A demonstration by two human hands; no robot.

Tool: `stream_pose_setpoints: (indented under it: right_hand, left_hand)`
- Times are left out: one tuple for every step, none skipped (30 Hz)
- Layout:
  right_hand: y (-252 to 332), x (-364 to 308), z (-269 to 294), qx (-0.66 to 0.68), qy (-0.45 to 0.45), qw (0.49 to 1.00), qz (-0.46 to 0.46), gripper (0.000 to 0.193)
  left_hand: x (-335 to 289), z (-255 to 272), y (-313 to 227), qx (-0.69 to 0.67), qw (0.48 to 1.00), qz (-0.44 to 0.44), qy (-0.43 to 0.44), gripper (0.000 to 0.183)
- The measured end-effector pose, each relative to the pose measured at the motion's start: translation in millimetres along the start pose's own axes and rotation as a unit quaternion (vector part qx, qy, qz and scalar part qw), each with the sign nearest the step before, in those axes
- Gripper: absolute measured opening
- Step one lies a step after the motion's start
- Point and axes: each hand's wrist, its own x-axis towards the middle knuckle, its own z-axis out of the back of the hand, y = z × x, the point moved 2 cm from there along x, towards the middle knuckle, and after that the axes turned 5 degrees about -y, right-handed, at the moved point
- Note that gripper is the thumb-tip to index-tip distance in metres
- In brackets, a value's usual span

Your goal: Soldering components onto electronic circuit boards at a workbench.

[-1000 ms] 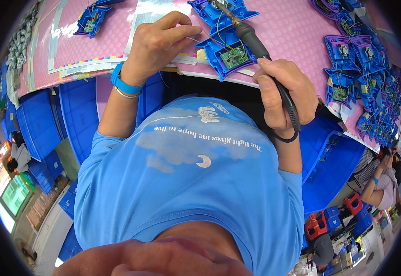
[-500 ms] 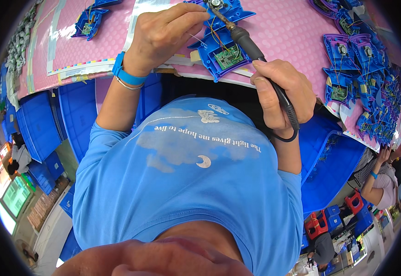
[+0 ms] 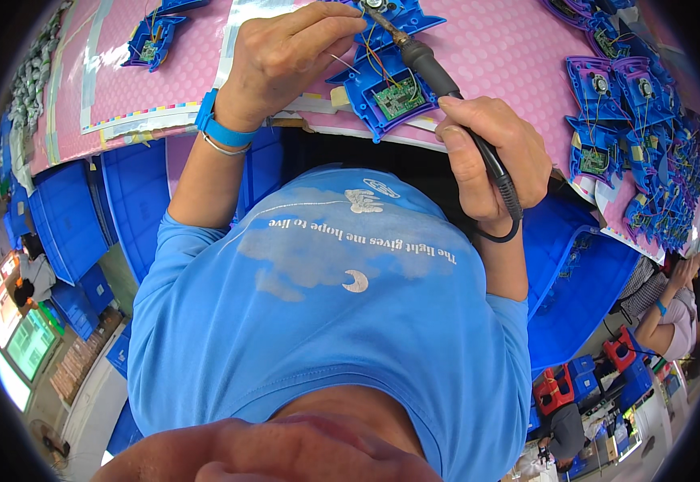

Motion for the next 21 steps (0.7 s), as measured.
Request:
stream_pose_setpoints:
  right_hand:
    - [-0.1,0.0,-0.1,0.001,0.000,1.000,-0.001,0.023]
    - [0.1,0.0,-0.1,0.000,0.000,1.000,-0.001,0.023]
    - [0.5,0.2,-0.2,-0.001,-0.001,1.000,0.002,0.023]
    - [0.8,0.5,0.0,-0.002,-0.001,1.000,0.005,0.024]
    - [1.4,-0.2,1.1,-0.002,-0.001,1.000,0.005,0.024]
    - [2.4,-1.5,3.0,0.000,-0.001,1.000,0.007,0.024]
    - [3.0,-2.3,3.6,0.004,-0.001,1.000,0.009,0.025]
    - [3.5,-2.1,2.7,0.005,0.000,1.000,0.009,0.025]
    - [4.4,-1.5,2.2,0.025,-0.029,0.999,0.014,0.024]
    - [4.8,-0.7,2.3,0.045,-0.058,0.997,0.018,0.022]
    - [3.7,-0.6,2.5,0.045,-0.058,0.997,0.018,0.022]
    - [1.9,-0.6,3.2,0.044,-0.057,0.997,0.017,0.022]
    - [2.5,-0.8,5.0,0.043,-0.058,0.997,0.018,0.023]
    - [4.0,-0.9,6.2,0.043,-0.060,0.997,0.020,0.023]
    - [5.6,-1.1,7.4,0.038,-0.060,0.997,0.020,0.023]
    - [5.1,-1.2,7.2,0.032,-0.059,0.998,0.018,0.022]
    - [4.0,-1.2,6.8,0.032,-0.059,0.998,0.017,0.022]
    - [2.9,-1.1,6.5,0.032,-0.059,0.998,0.022,0.023]
    - [2.8,-1.1,6.4,0.032,-0.059,0.997,0.026,0.023]
    - [3.5,-1.7,7.2,0.032,-0.058,0.997,0.026,0.023]
    - [4.4,-2.6,8.1,0.024,-0.046,0.999,0.018,0.025]
  left_hand:
    - [0.0,-0.3,0.3,-0.001,1.000,0.000,-0.001,0.023]
    - [-0.1,-0.5,0.3,-0.002,1.000,0.001,-0.001,0.023]
    - [-0.3,-0.5,0.1,-0.002,1.000,0.001,-0.001,0.023]
    - [-0.3,-0.6,0.1,-0.001,1.000,0.002,0.001,0.023]
    - [-0.3,-0.8,0.1,0.000,1.000,0.004,0.003,0.023]
    - [-0.2,-1.4,0.0,-0.001,1.000,0.004,0.002,0.023]
    - [-0.6,-1.2,0.1,-0.001,1.000,0.004,0.002,0.023]
    - [-1.1,-1.2,0.2,-0.001,1.000,0.005,0.001,0.023]
    - [-1.5,-1.1,0.4,-0.001,1.000,0.006,0.001,0.023]
    - [-1.1,-0.9,1.2,-0.001,1.000,0.004,0.002,0.022]
    - [-1.3,-1.0,2.0,-0.002,1.000,0.003,0.003,0.022]
    - [-2.3,-1.4,2.7,-0.003,1.000,0.004,0.003,0.022]
    - [-0.9,-0.8,1.6,0.000,1.000,0.002,0.001,0.022]
    - [0.4,-0.1,0.7,0.003,1.000,0.001,-0.001,0.021]
    - [1.8,0.4,0.0,0.004,1.000,-0.001,-0.002,0.021]
    - [1.2,-0.6,1.3,-0.002,1.000,-0.003,-0.006,0.022]
    - [0.7,-1.3,2.3,-0.008,1.000,-0.004,-0.009,0.022]
    - [0.4,-1.8,3.1,-0.009,1.000,-0.004,-0.009,0.022]
    - [-0.1,-1.6,3.3,-0.009,1.000,-0.003,-0.008,0.022]
    - [-0.5,-1.0,3.3,-0.010,1.000,-0.002,-0.008,0.023]
    - [-0.7,0.2,3.0,-0.009,1.000,-0.002,-0.008,0.023]
